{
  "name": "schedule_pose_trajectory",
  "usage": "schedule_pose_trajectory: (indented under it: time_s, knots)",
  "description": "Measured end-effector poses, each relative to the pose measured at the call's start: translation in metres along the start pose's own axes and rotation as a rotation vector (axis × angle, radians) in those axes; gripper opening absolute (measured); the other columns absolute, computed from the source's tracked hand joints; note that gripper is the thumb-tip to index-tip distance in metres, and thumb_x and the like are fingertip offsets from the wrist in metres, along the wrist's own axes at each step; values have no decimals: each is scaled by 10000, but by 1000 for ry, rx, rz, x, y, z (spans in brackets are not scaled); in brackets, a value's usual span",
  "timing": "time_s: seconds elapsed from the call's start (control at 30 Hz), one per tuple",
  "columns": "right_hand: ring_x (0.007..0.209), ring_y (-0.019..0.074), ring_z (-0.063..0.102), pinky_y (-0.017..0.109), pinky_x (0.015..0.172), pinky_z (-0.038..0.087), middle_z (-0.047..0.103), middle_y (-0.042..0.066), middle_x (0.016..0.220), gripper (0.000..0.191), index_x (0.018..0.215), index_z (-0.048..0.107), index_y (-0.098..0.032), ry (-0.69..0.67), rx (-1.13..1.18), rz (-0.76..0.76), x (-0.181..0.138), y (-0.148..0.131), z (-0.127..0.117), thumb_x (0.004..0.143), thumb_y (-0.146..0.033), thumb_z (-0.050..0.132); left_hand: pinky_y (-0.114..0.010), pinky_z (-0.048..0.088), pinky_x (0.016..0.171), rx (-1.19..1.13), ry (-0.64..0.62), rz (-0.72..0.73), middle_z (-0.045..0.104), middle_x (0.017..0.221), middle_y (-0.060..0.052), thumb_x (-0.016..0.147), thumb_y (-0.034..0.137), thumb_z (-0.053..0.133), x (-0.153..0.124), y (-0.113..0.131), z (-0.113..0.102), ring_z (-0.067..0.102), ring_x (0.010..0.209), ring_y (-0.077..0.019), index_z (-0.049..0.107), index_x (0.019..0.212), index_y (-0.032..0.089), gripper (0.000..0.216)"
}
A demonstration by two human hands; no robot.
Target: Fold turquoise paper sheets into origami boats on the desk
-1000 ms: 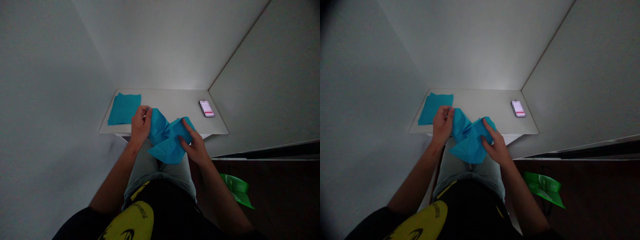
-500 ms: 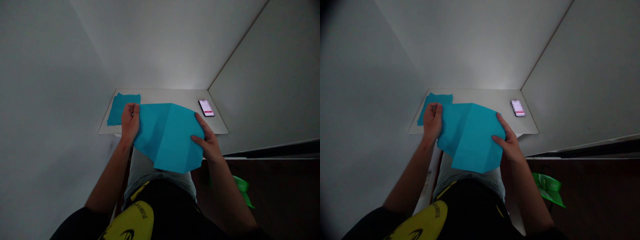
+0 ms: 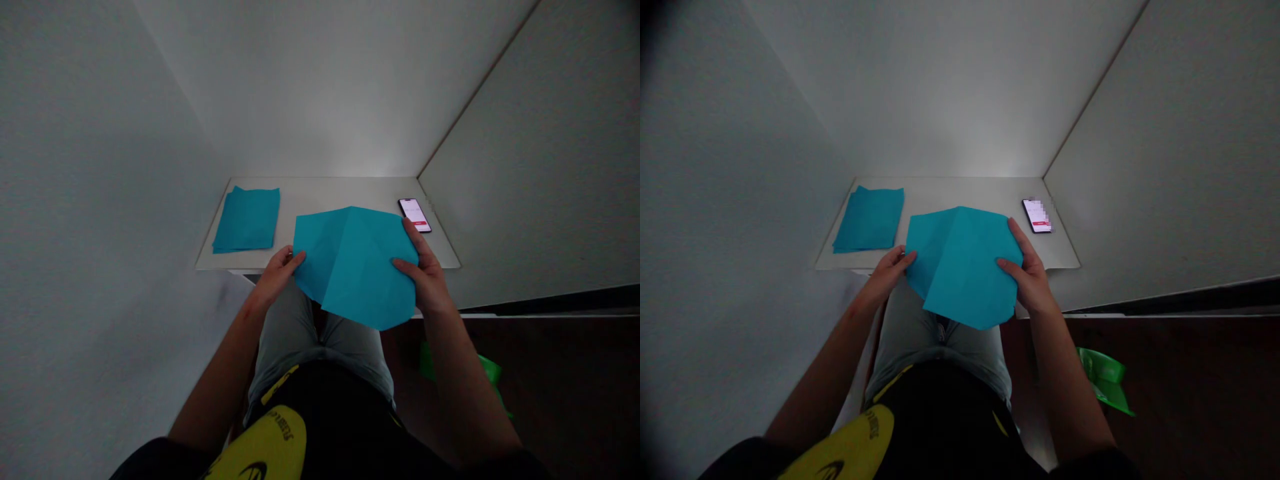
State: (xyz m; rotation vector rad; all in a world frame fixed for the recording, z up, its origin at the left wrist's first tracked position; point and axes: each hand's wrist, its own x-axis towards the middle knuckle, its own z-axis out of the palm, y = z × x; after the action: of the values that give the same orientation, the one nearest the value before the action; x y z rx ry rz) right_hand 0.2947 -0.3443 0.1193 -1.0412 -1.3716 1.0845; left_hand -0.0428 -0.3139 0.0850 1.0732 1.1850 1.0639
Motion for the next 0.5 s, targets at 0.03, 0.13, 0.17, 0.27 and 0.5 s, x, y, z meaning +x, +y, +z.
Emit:
schedule_pose_trajectory:
  time_s: [0.03,0.13,0.17,0.27,0.5]
  knots:
    - [1498,378,573,621,1192,566,472,-10,1770,901,1743,351,-487,10,15,39,3,2,0,964,-507,802,-307,576,736,30,44,12,747,912,-26,799,787,826,1,-7,3,682,799,-196,686,1045,235,620]
    - [1611,376,452,640,1308,439,363,-47,1829,947,1760,277,-509,60,41,85,9,12,5,964,-588,784,-335,576,816,170,201,107,741,964,-22,976,738,676,10,-16,4,684,853,-205,635,1109,252,505]
    - [1643,372,409,641,1330,406,324,-52,1846,957,1763,259,-511,75,41,78,11,17,9,965,-613,776,-344,573,854,217,246,156,740,992,-27,1023,698,635,15,-16,3,688,889,-209,623,1127,252,459]
    - [1679,360,353,615,1343,392,292,-32,1859,973,1760,296,-487,59,10,96,11,36,21,943,-637,803,-361,555,941,323,341,263,727,1040,-39,1102,576,558,29,-14,-1,691,963,-216,596,1159,246,336]
    - [1549,387,547,618,1288,469,534,84,1726,890,1696,505,-326,63,-184,252,31,94,24,919,-629,814,-375,548,966,478,315,168,724,1042,-48,1115,404,523,77,-27,-9,695,1000,-232,568,1110,244,166]
